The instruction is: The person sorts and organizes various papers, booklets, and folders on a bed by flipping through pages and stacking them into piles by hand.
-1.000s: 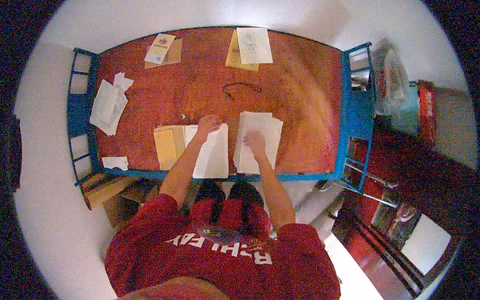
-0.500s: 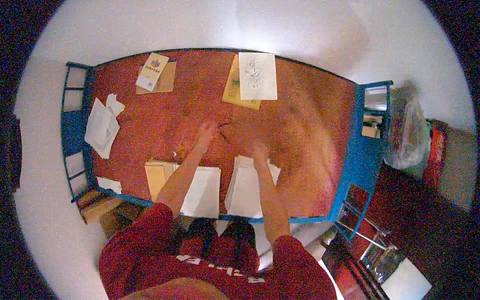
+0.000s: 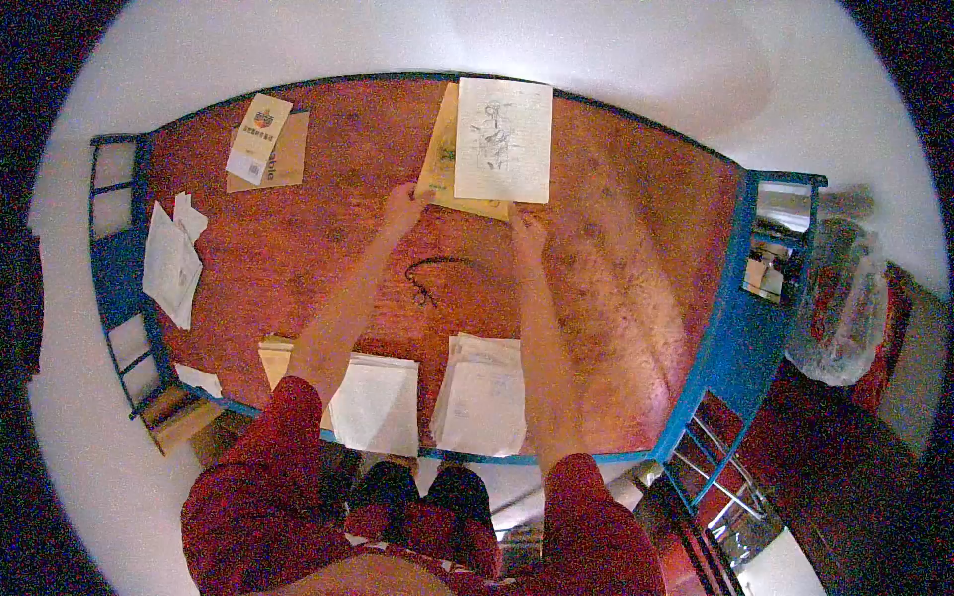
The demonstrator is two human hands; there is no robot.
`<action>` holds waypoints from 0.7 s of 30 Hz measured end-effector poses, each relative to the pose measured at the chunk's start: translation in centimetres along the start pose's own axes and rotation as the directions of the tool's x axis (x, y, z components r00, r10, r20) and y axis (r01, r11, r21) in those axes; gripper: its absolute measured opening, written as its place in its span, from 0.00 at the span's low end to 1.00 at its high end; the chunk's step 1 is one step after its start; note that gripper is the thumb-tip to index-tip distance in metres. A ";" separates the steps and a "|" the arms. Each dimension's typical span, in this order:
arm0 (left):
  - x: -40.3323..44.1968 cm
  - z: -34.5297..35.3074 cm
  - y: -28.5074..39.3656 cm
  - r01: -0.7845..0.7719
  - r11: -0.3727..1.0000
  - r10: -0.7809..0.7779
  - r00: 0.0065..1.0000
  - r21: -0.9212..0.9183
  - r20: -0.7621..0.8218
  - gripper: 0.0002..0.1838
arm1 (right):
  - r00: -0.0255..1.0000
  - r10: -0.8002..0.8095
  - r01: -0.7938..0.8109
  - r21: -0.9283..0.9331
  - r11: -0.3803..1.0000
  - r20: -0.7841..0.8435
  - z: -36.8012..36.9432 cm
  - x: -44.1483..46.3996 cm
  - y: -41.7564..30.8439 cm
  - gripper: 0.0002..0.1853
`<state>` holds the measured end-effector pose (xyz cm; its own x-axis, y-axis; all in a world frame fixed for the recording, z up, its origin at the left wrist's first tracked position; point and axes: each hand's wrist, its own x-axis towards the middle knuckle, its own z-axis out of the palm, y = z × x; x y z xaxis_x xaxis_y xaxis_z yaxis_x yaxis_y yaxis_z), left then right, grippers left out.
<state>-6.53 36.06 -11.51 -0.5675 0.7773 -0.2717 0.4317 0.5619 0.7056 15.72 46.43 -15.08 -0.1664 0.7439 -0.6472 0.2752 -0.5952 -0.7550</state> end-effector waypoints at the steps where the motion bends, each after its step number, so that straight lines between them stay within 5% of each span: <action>1: -0.1 -0.3 0.4 0.000 1.000 0.000 1.000 0.000 0.001 0.19 | 1.000 -0.008 0.008 -0.084 0.996 0.001 0.2 0.6 -0.4 0.15; 3: -0.6 -0.7 1.4 0.258 0.906 -0.216 0.964 -0.336 0.155 0.13 | 1.000 0.013 -0.015 -0.080 0.997 -0.026 0.5 1.3 -1.7 0.17; 7: -4.0 -0.1 1.5 0.276 0.809 -0.220 0.961 -0.518 0.167 0.10 | 0.990 0.098 -0.101 -0.019 0.995 -0.104 1.7 -1.3 -4.3 0.18; 9: -6.6 -0.2 1.5 0.202 0.689 -0.186 0.977 -0.696 0.100 0.08 | 0.891 -0.408 0.422 0.029 0.906 -0.201 2.1 -2.7 -3.0 0.18; 15: -15.8 -5.8 5.2 0.190 0.888 -0.171 0.982 -0.418 0.084 0.08 | 0.932 -0.349 0.308 -0.292 0.905 -0.099 -0.4 -10.1 2.0 0.13; 18: -21.1 -7.6 6.1 0.037 0.924 -0.094 0.987 -0.380 -0.133 0.07 | 0.907 -0.374 0.342 -0.181 0.922 -0.193 -1.0 -17.0 2.5 0.12; 21: -25.7 -8.8 5.5 -0.041 0.947 0.009 0.995 -0.319 -0.103 0.07 | 0.968 -0.207 0.192 -0.111 0.975 -0.143 -3.2 -23.3 2.9 0.09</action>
<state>4.24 16.72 5.09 -0.6330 0.7488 -0.1967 0.2089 0.4098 0.8879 23.43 28.34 -1.89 -0.0823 0.8868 -0.4548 0.3414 -0.4037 -0.8488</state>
